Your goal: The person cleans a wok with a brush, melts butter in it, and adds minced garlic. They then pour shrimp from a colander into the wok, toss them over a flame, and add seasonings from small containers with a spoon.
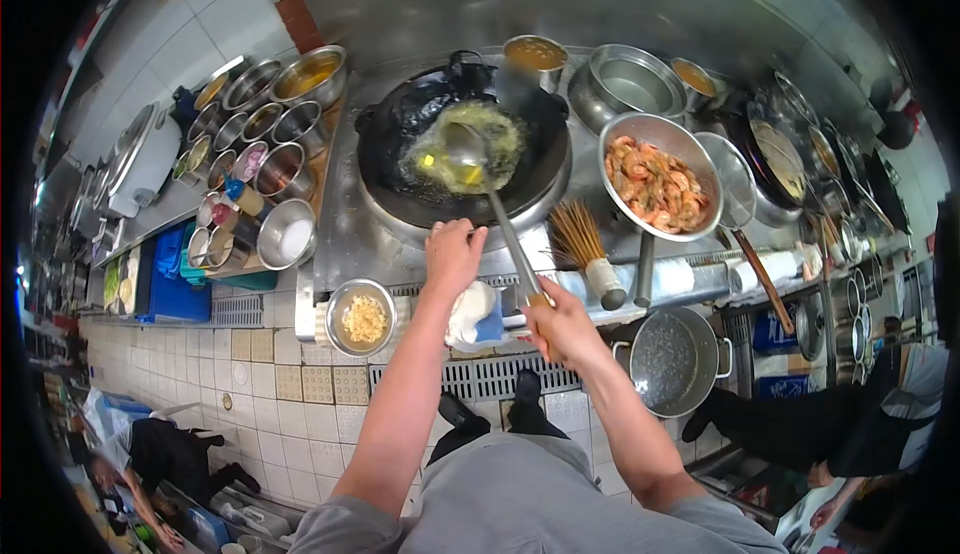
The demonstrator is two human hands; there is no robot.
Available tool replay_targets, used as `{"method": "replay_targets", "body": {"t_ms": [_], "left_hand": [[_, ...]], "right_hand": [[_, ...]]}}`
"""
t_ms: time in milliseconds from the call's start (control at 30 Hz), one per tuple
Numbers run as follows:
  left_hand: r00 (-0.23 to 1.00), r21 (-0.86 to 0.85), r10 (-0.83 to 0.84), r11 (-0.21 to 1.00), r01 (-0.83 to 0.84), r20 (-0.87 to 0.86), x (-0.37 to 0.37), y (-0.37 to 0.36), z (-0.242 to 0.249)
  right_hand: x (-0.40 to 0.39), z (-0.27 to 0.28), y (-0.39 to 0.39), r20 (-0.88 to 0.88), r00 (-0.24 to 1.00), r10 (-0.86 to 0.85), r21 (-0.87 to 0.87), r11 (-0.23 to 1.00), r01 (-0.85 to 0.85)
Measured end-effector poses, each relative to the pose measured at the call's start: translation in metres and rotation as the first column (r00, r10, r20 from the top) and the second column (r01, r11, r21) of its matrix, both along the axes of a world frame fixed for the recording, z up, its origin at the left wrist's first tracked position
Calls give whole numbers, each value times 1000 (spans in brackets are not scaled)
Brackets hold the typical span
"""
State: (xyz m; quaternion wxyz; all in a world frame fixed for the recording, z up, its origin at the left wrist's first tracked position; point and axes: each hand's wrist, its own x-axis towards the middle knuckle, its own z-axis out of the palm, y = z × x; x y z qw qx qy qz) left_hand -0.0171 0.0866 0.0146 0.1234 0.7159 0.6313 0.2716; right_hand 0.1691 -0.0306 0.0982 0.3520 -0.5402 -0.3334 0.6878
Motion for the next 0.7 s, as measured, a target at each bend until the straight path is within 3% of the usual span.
{"method": "replay_targets", "body": {"t_ms": [67, 100, 167, 200, 267, 333, 400, 433, 500, 533, 633, 700], "left_hand": [[1000, -17, -21, 1000, 21, -2, 0, 0, -1], [1000, -26, -25, 999, 25, -8, -1, 2, 0], [999, -21, -38, 999, 38, 9, -1, 2, -1], [999, -19, -34, 999, 34, 20, -1, 2, -1], [999, -32, -45, 998, 46, 21, 0, 3, 0], [998, 111, -25, 994, 19, 50, -1, 2, -5], [998, 105, -26, 994, 21, 51, -1, 2, -4], [998, 100, -32, 995, 27, 49, 0, 1, -2], [999, 14, -35, 999, 35, 22, -1, 0, 3], [999, -63, -38, 997, 37, -7, 0, 0, 5], [998, -83, -53, 995, 52, -14, -2, 3, 2], [998, -90, -53, 995, 51, -22, -2, 1, 3]], "right_hand": [[9, -20, 35, -186, 983, 4, -68, 998, -16], [10, -26, 48, -181, 983, -12, -66, 998, 0], [2, -41, 68, -93, 995, -39, 42, 998, 43], [-2, -67, 73, 47, 995, -84, 119, 990, 77], [-8, -56, 48, 230, 965, -123, 300, 953, 50], [-14, -54, 20, 255, 953, -167, 321, 944, 80], [-13, -29, -7, 48, 998, -29, 168, 986, 20], [-10, -23, -4, 49, 998, -29, 166, 986, 21], [1, -12, 14, -154, 986, -70, -88, 994, 57], [11, -18, 31, -240, 969, -55, -106, 994, 30], [13, -38, 62, -255, 967, 13, -70, 997, -32], [6, -49, 62, 139, 990, 19, 179, 983, -44]]}}
